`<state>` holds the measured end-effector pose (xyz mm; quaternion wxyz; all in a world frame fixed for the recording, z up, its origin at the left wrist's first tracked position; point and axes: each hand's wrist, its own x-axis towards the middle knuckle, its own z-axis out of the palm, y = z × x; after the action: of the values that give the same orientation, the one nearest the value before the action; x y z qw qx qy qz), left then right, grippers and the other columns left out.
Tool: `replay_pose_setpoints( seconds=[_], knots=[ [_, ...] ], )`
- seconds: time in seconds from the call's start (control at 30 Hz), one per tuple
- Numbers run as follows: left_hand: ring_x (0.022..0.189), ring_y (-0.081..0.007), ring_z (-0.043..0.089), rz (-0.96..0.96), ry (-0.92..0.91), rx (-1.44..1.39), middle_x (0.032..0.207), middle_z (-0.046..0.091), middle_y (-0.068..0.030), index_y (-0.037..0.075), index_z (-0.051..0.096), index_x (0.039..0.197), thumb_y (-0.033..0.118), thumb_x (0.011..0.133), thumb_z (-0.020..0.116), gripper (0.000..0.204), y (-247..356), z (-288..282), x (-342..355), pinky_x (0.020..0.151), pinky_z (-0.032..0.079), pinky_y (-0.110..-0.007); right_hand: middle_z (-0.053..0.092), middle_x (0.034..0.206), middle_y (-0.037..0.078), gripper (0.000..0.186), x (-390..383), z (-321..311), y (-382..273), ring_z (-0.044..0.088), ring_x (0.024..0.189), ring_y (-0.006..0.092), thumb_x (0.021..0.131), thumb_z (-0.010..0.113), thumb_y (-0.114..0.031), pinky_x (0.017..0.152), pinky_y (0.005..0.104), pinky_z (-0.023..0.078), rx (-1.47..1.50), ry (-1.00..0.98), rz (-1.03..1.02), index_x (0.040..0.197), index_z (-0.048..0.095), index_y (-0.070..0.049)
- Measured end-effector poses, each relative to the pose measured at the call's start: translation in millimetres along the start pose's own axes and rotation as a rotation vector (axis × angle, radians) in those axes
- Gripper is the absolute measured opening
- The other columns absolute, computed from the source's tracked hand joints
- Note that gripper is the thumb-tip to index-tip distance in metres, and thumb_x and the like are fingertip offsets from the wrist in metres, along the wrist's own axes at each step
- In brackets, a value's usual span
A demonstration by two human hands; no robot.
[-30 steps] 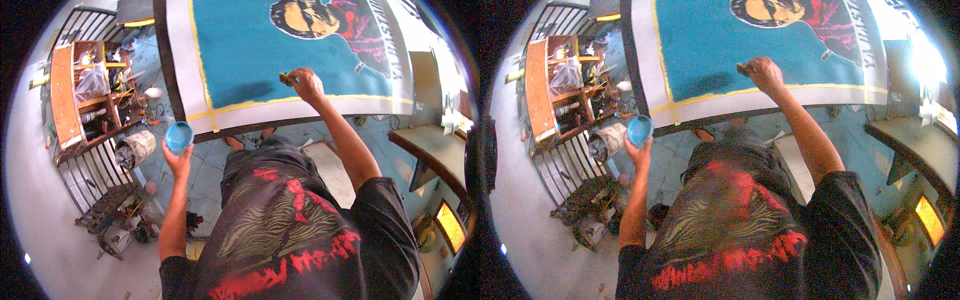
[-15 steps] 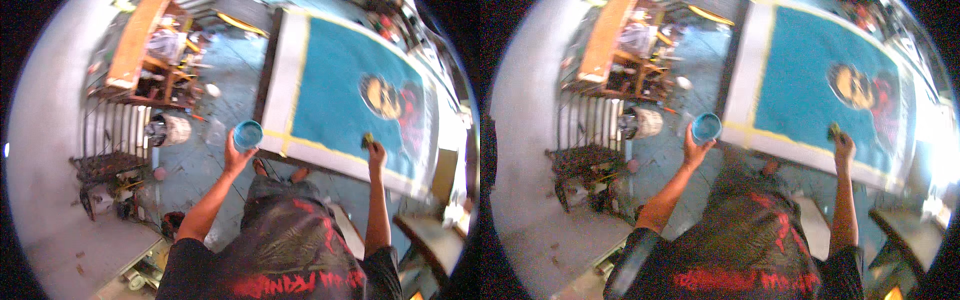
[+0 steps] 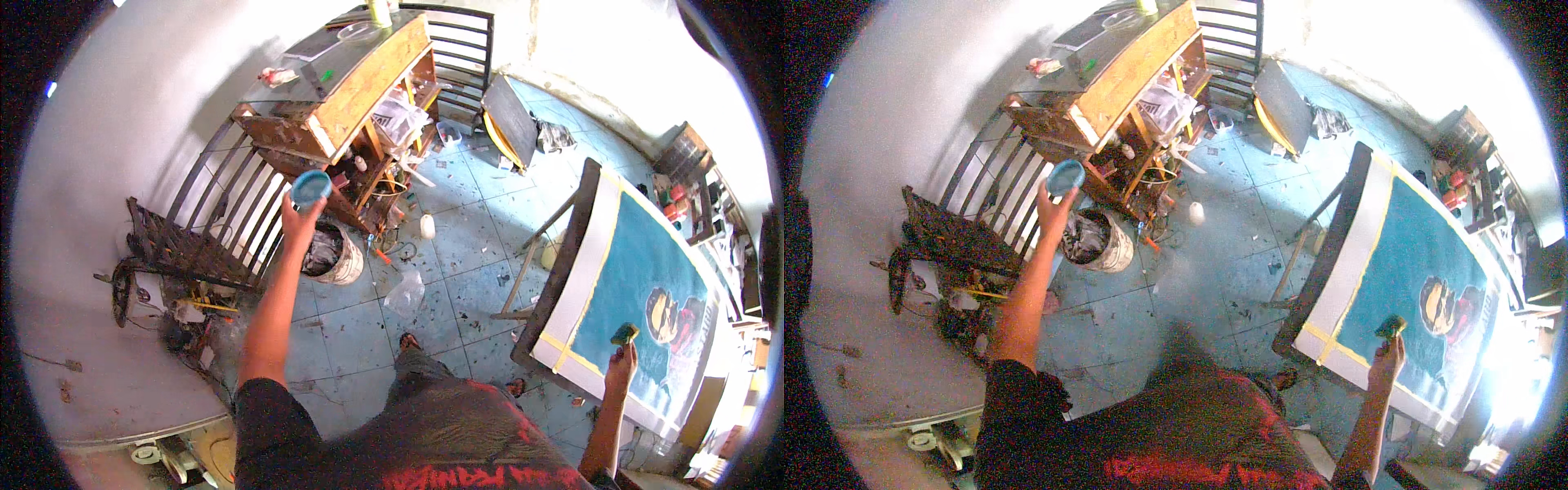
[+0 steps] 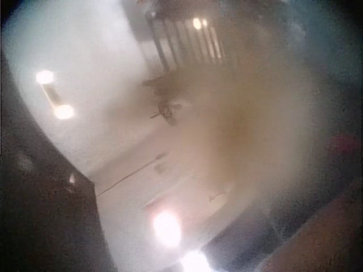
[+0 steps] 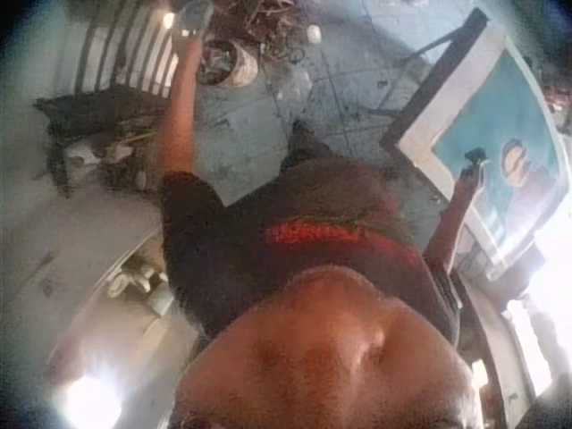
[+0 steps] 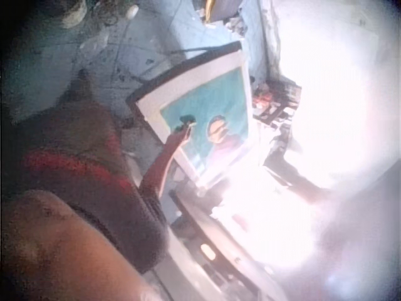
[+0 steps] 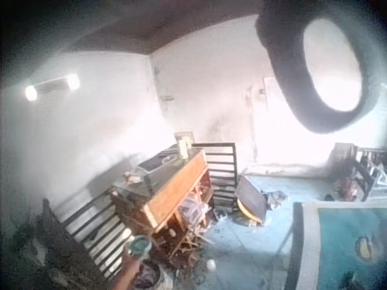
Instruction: The person paints a large poster with blue paint using a sponge. They dip the sponge into a small container, apply paint to the poster surface, and periodically refill the container from a larger paint can.
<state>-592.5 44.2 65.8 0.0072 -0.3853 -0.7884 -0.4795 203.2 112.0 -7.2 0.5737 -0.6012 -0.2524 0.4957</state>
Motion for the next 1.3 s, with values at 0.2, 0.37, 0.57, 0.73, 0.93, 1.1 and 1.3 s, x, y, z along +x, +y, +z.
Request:
replay_pose_setpoints(
  seconds=[0.2,0.37,0.57,0.73,0.93,1.1,1.3],
  knots=[
    [0.112,-0.0268,0.057,-0.014,0.064,-0.223,0.123,0.058,-0.0149,-0.001,0.05,0.129,0.038,0.074,0.085,0.076,-46,8,149,0.097,0.044,-0.038,0.058,0.079,-0.001,0.016,-36,128,-1,0.053,0.066,0.0072,0.1,0.055,-0.024,0.058,0.0236,0.045,0.312,-0.181,0.157,0.106,0.06,-0.01],
    [0.11,-0.0303,0.057,0.037,0.171,-0.031,0.12,0.059,-0.0164,0.0,0.052,0.124,0.041,0.075,0.083,0.071,-69,46,263,0.096,0.045,-0.041,0.059,0.081,0.0,0.018,-41,195,12,0.055,0.065,0.0085,0.104,0.044,-0.023,0.058,0.0249,0.049,0.374,-0.22,0.215,0.108,0.056,-0.01],
    [0.121,-0.0339,0.055,-0.146,0.209,0.038,0.132,0.056,-0.0185,0.002,0.044,0.137,0.05,0.075,0.08,0.086,-94,111,368,0.101,0.043,-0.044,0.055,0.082,-0.003,0.016,8,308,19,0.053,0.07,0.0067,0.102,0.044,-0.02,0.06,0.0242,0.046,0.464,-0.128,0.314,0.107,0.056,-0.011],
    [0.124,-0.0399,0.053,-0.384,0.19,0.447,0.134,0.056,-0.0203,0.007,0.041,0.143,0.074,0.065,0.072,0.107,-119,132,398,0.102,0.041,-0.054,0.057,0.086,-0.003,0.017,62,425,-8,0.052,0.07,0.0052,0.103,0.044,-0.022,0.059,0.0226,0.044,0.399,-0.378,0.301,0.11,0.057,-0.012],
    [0.119,-0.0434,0.056,-0.482,0.018,0.684,0.127,0.06,-0.0249,0.003,0.047,0.14,0.076,0.062,0.073,0.11,-134,132,427,0.097,0.044,-0.058,0.054,0.084,-0.002,0.018,118,531,-2,0.05,0.071,0.0089,0.103,0.047,-0.019,0.062,0.025,0.041,0.505,-0.508,0.405,0.114,0.058,-0.01],
    [0.14,-0.0343,0.035,-0.487,0.28,0.463,0.151,0.034,-0.0231,-0.002,0.031,0.146,0.066,0.068,0.077,0.113,-111,123,412,0.114,0.031,-0.046,0.055,0.083,-0.004,0.011,78,644,-8,0.051,0.071,0.009,0.1,0.052,-0.022,0.06,0.0245,0.04,0.497,-0.646,0.492,0.105,0.057,-0.013],
    [0.129,-0.0255,0.045,0.347,-0.541,-0.335,0.137,0.045,-0.0159,-0.003,0.035,0.141,0.025,0.08,0.079,0.081,61,139,289,0.108,0.038,-0.039,0.06,0.09,-0.003,0.016,-2,766,0,0.054,0.078,0.0109,0.1,0.054,-0.028,0.069,0.0282,0.044,0.659,-0.975,0.562,0.106,0.056,-0.014]
  ],
)
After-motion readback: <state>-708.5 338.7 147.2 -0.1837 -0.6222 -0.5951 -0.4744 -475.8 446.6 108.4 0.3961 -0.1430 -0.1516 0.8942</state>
